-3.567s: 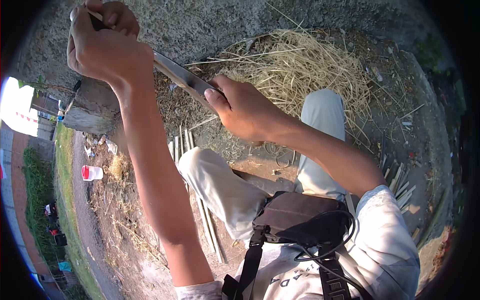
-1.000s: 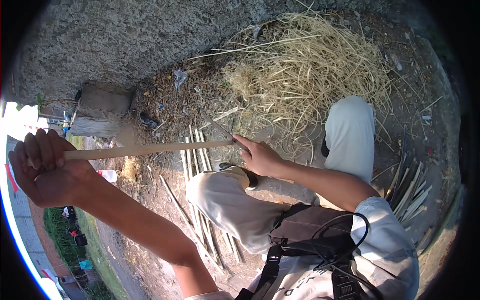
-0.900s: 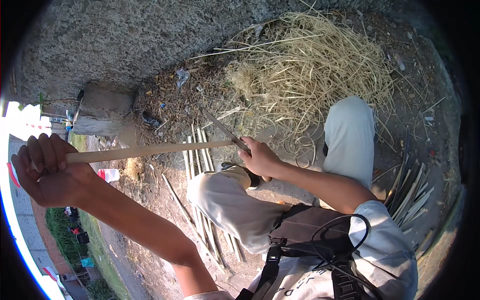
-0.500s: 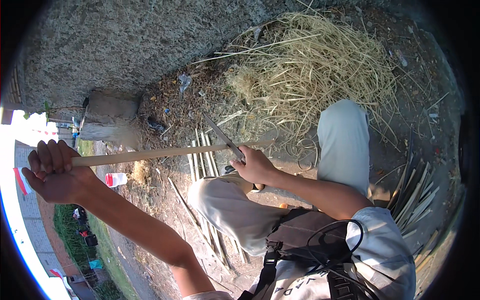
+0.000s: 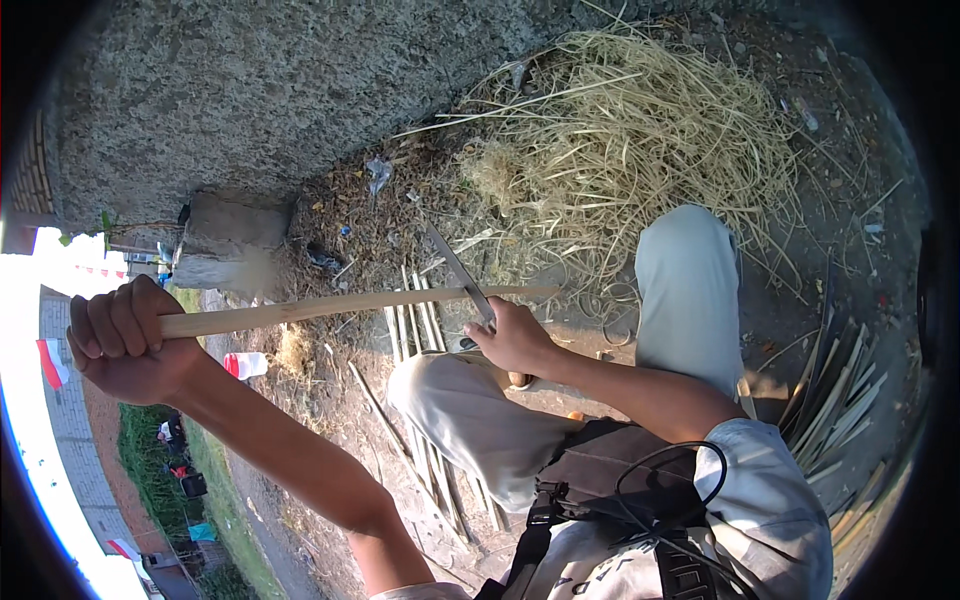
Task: The person shaves a long strip of wood using a blade, removing thin layers from its surface. They turn the strip over to shave different sides and move their hands along the wood to check the surface.
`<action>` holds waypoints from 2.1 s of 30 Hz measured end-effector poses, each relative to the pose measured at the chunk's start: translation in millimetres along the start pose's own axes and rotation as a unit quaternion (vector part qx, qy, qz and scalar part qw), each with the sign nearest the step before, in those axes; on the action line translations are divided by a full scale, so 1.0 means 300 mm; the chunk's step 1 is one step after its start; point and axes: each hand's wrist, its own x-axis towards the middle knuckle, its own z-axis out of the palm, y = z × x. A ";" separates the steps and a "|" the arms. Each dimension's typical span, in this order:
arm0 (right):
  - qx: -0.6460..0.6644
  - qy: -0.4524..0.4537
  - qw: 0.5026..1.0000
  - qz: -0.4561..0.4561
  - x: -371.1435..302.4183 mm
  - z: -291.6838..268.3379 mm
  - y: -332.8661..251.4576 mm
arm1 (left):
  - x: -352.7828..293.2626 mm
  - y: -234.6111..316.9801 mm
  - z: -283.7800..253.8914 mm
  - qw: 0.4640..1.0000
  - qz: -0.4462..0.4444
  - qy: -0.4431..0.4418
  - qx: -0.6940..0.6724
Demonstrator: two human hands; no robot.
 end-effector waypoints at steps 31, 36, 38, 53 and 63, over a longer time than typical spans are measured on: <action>-0.183 0.075 0.920 -0.340 -0.269 -0.350 -0.893 | 0.203 -0.244 0.417 0.912 0.195 0.274 0.233; -0.118 0.028 0.979 -0.163 -0.317 -0.337 -0.866 | 0.181 -0.225 0.399 0.908 0.218 0.259 0.245; -0.143 0.047 0.968 -0.201 -0.325 -0.327 -0.864 | 0.180 -0.224 0.399 0.909 0.213 0.259 0.247; -0.103 0.044 0.976 -0.187 -0.308 -0.253 -0.729 | 0.153 -0.200 0.406 0.908 0.196 0.257 0.266; -0.072 0.110 0.947 -0.294 -0.298 -0.227 -0.720 | 0.143 -0.189 0.394 0.904 0.209 0.260 0.266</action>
